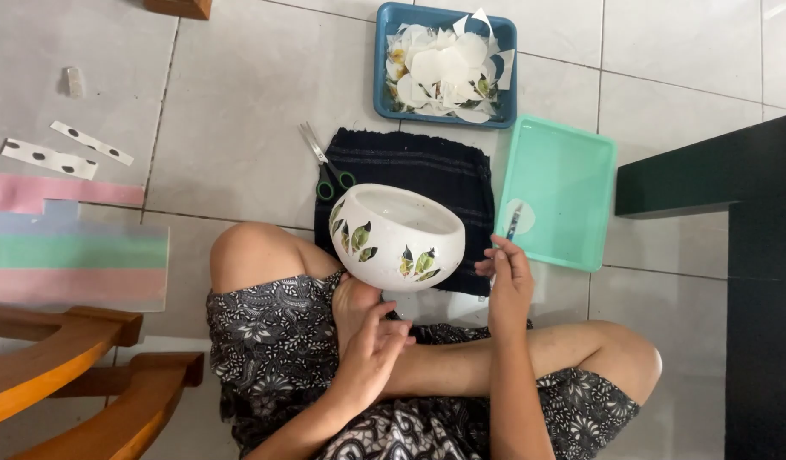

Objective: The person sits on the floor and uses a small brush to apply a clear liquid to the surface of a white ceramic pot with a leaf pattern. They repeatedly dip the brush into a tray of liquid and carefully rub it over the pot's exterior, occasionally rotating the pot to access different areas.

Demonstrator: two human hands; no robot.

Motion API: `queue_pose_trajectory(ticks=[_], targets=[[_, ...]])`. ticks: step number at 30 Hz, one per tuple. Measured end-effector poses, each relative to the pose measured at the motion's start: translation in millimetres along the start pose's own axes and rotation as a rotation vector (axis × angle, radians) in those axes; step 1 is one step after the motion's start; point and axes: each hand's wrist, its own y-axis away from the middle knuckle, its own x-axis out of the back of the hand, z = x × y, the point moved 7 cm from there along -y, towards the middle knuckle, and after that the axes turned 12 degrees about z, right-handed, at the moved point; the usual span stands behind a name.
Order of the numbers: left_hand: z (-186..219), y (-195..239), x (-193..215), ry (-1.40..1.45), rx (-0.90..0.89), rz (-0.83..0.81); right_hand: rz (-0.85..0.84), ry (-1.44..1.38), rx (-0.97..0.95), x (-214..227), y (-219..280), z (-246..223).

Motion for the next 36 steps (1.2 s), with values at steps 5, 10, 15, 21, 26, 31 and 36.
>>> queue_pose_trajectory(ticks=[5,10,15,21,26,31,36], targets=[[10.5,3.9,-5.6,0.079,-0.098,0.101,-0.234,-0.392,0.169,6.2,-3.4,-0.7],[44.1,7.3,9.9,0.191,-0.411,0.293,-0.112,-0.329,0.257,10.6,7.1,-32.3],[31.3,-3.5,10.1,0.253,-0.169,0.249,0.001,-0.09,0.279,11.3,12.9,-51.7],[16.5,12.4,1.6,-0.132,-0.211,0.294,-0.15,-0.673,-0.02,5.6,-0.3,-28.5],[64.2,24.9,-25.2,-0.116,-0.489,0.036,-0.243,-1.208,-0.295,20.2,-5.6,-37.9],[123.4,22.9,-56.5,-0.07,-0.774,0.003,-0.368,-1.359,-0.33,25.2,4.0,-48.3],[130.0,-2.6,-93.8,-0.002,-0.754,-0.001,-0.354,-1.246,-0.196,30.6,8.9,-59.4]])
